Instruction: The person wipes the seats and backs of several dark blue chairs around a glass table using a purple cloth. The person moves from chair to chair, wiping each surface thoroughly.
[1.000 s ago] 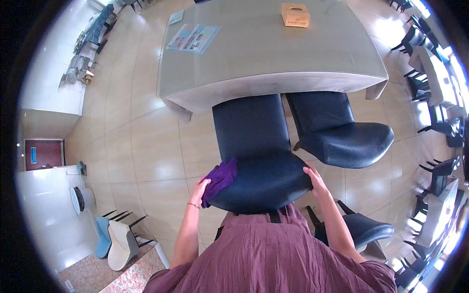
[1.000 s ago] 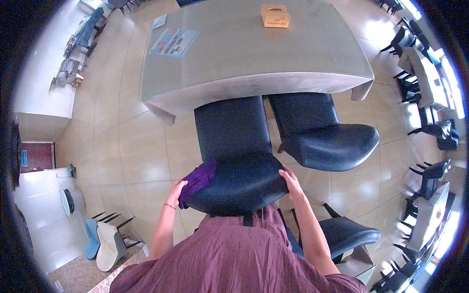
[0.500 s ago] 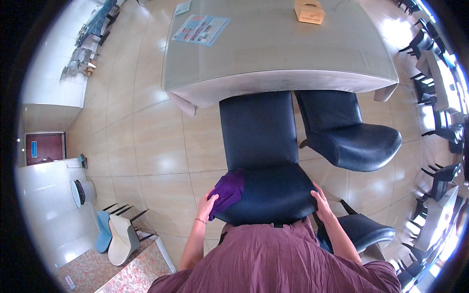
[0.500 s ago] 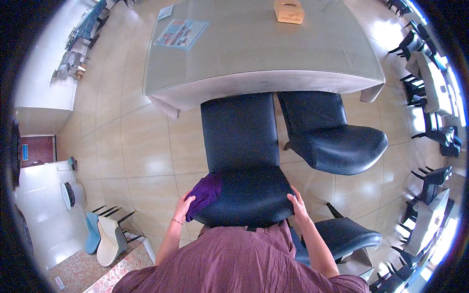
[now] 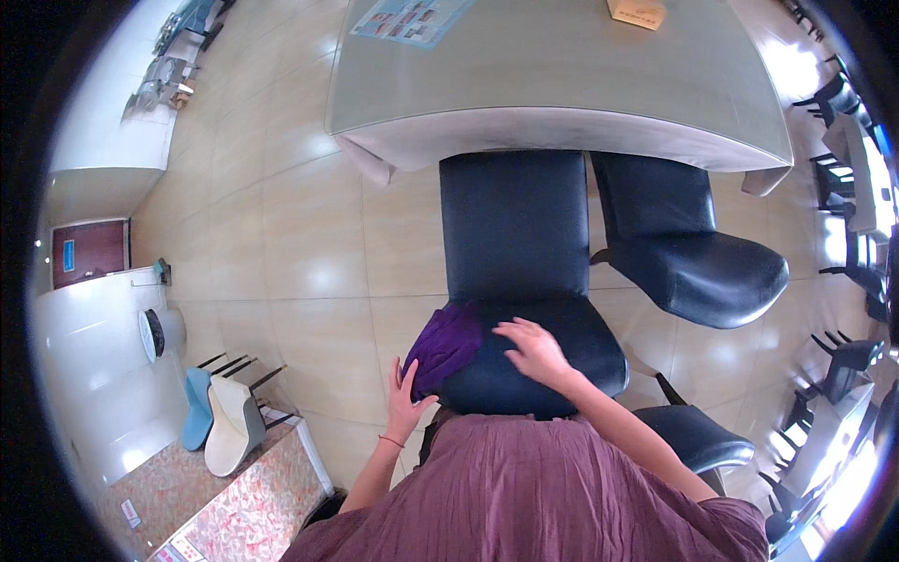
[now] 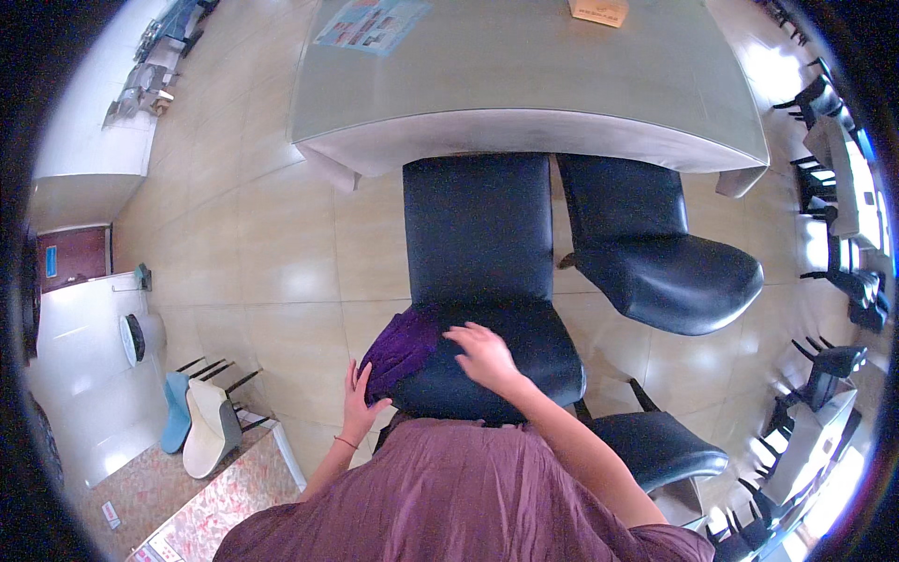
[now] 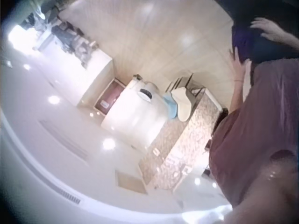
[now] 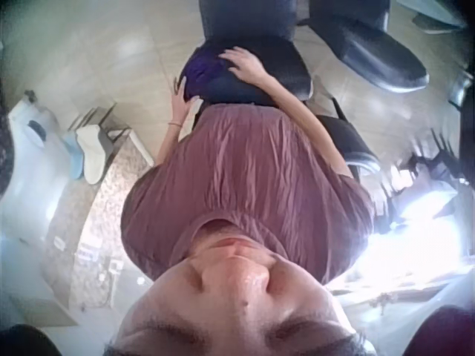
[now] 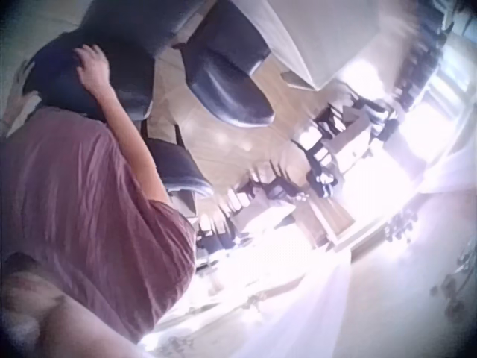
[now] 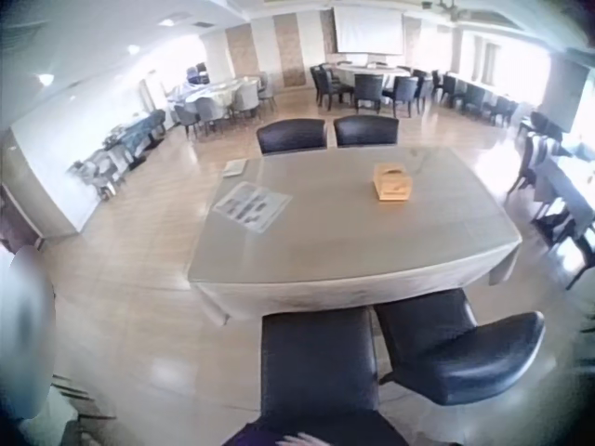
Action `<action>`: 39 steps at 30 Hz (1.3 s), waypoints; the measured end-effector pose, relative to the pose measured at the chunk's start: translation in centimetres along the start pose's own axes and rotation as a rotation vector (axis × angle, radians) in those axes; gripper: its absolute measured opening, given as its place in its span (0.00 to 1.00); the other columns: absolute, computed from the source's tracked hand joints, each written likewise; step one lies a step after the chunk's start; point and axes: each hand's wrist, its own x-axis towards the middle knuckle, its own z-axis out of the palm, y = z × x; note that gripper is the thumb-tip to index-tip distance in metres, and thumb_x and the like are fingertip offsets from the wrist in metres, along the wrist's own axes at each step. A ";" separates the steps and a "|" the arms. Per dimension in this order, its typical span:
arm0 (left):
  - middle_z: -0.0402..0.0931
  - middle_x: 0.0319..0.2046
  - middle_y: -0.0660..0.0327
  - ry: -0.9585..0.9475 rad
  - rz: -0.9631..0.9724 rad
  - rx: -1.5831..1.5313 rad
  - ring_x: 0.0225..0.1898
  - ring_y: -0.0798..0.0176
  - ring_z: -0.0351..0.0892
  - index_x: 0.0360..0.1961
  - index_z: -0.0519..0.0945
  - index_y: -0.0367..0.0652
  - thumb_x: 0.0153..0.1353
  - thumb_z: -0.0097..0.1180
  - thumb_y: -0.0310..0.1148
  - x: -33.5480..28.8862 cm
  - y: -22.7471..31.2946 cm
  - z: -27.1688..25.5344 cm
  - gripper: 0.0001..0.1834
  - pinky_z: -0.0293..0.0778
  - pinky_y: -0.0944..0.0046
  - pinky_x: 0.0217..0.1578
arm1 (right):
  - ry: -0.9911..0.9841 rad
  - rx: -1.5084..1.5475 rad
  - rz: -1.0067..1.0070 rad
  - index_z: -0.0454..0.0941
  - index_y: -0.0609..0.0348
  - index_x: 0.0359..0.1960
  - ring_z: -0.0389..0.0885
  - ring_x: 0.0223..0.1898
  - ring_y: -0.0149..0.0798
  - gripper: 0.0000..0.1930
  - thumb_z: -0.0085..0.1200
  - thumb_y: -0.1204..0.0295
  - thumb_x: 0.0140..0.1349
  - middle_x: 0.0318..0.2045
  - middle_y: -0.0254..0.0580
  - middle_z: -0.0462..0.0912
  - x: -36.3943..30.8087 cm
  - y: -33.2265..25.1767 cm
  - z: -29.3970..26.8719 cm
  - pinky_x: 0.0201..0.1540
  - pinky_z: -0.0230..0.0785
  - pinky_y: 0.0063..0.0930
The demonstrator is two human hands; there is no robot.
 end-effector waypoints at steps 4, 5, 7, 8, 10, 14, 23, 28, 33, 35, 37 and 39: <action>0.64 0.63 0.46 -0.117 0.001 0.055 0.62 0.44 0.70 0.69 0.69 0.52 0.53 0.71 0.34 0.1 -1.3 -2.1 0.41 0.73 0.54 0.58 | -0.111 -0.069 -0.323 0.79 0.50 0.50 0.74 0.63 0.54 0.16 0.61 0.68 0.60 0.58 0.47 0.80 4.7 -0.5 6.4 0.63 0.68 0.46; 0.64 0.62 0.48 -0.174 0.028 0.130 0.60 0.45 0.72 0.68 0.70 0.54 0.54 0.70 0.32 0.9 -1.4 -3.5 0.39 0.74 0.54 0.56 | -0.162 0.054 -0.208 0.78 0.52 0.48 0.77 0.58 0.54 0.14 0.60 0.68 0.61 0.53 0.48 0.81 5.3 -0.2 7.2 0.60 0.69 0.45; 0.70 0.57 0.53 -0.121 0.133 0.252 0.48 0.47 0.79 0.64 0.75 0.58 0.56 0.63 0.23 2.9 0.0 -5.7 0.33 0.79 0.56 0.45 | -0.268 0.300 0.016 0.78 0.56 0.43 0.83 0.50 0.54 0.10 0.60 0.68 0.62 0.43 0.51 0.84 7.3 -0.8 7.0 0.53 0.73 0.45; 0.73 0.53 0.53 -0.085 0.122 0.235 0.45 0.46 0.80 0.62 0.77 0.56 0.58 0.62 0.24 4.0 -1.0 -6.0 0.30 0.78 0.55 0.43 | -0.076 0.448 -0.059 0.76 0.60 0.40 0.85 0.39 0.55 0.08 0.58 0.69 0.64 0.33 0.54 0.83 8.0 -0.8 6.4 0.44 0.75 0.43; 0.77 0.46 0.53 -0.010 0.095 0.198 0.38 0.46 0.81 0.59 0.79 0.52 0.61 0.60 0.24 5.9 -3.6 -6.9 0.24 0.78 0.54 0.40 | -0.041 0.459 0.061 0.76 0.61 0.41 0.85 0.40 0.54 0.08 0.57 0.70 0.65 0.34 0.55 0.83 9.9 -1.6 2.7 0.43 0.75 0.40; 0.80 0.35 0.46 0.154 0.063 0.042 0.33 0.51 0.81 0.48 0.80 0.39 0.67 0.55 0.26 15.2 -1.8 -8.0 0.10 0.75 0.57 0.38 | 0.023 0.409 0.110 0.76 0.62 0.42 0.85 0.36 0.43 0.08 0.56 0.71 0.66 0.32 0.52 0.83 13.9 -1.2 -3.8 0.42 0.75 0.35; 0.82 0.37 0.51 0.093 0.335 -0.027 0.38 0.48 0.83 0.51 0.81 0.49 0.69 0.53 0.31 29.9 1.6 -4.6 0.12 0.77 0.54 0.37 | 0.031 0.127 0.165 0.77 0.62 0.42 0.84 0.37 0.43 0.10 0.58 0.70 0.64 0.34 0.47 0.84 19.1 3.6 -14.1 0.43 0.74 0.35; 0.81 0.47 0.56 -0.139 0.375 0.194 0.40 0.50 0.82 0.55 0.81 0.59 0.65 0.59 0.43 31.4 -1.5 4.1 0.17 0.79 0.54 0.40 | -0.108 -0.039 0.266 0.80 0.60 0.43 0.85 0.41 0.55 0.12 0.61 0.68 0.60 0.36 0.53 0.86 18.0 11.0 -12.4 0.45 0.75 0.41; 0.61 0.69 0.53 -0.391 0.277 0.306 0.72 0.44 0.56 0.60 0.79 0.60 0.64 0.58 0.53 30.4 -3.6 11.6 0.24 0.63 0.38 0.64 | -0.523 -0.239 0.528 0.78 0.53 0.52 0.78 0.57 0.55 0.21 0.64 0.60 0.59 0.52 0.53 0.82 16.5 16.3 -7.7 0.61 0.69 0.45; 0.48 0.74 0.49 -0.289 0.310 0.238 0.75 0.33 0.44 0.66 0.73 0.58 0.66 0.57 0.49 31.5 -3.6 13.6 0.28 0.53 0.32 0.69 | -0.130 -0.270 0.367 0.76 0.51 0.56 0.74 0.61 0.56 0.23 0.63 0.59 0.60 0.57 0.53 0.78 16.1 19.9 -4.6 0.64 0.66 0.46; 0.46 0.75 0.48 -0.202 0.290 0.308 0.75 0.32 0.44 0.69 0.68 0.58 0.67 0.57 0.47 33.0 -3.7 16.0 0.30 0.52 0.31 0.69 | 0.146 -0.359 0.344 0.70 0.48 0.65 0.63 0.70 0.58 0.28 0.61 0.58 0.63 0.67 0.52 0.68 16.5 22.3 -1.8 0.69 0.57 0.52; 0.43 0.76 0.47 -0.112 0.265 0.340 0.75 0.30 0.45 0.73 0.62 0.59 0.68 0.55 0.47 34.6 -4.8 18.5 0.34 0.50 0.26 0.68 | 0.239 -0.460 0.384 0.67 0.47 0.68 0.59 0.72 0.58 0.30 0.60 0.58 0.64 0.70 0.51 0.64 17.9 23.1 0.1 0.70 0.54 0.56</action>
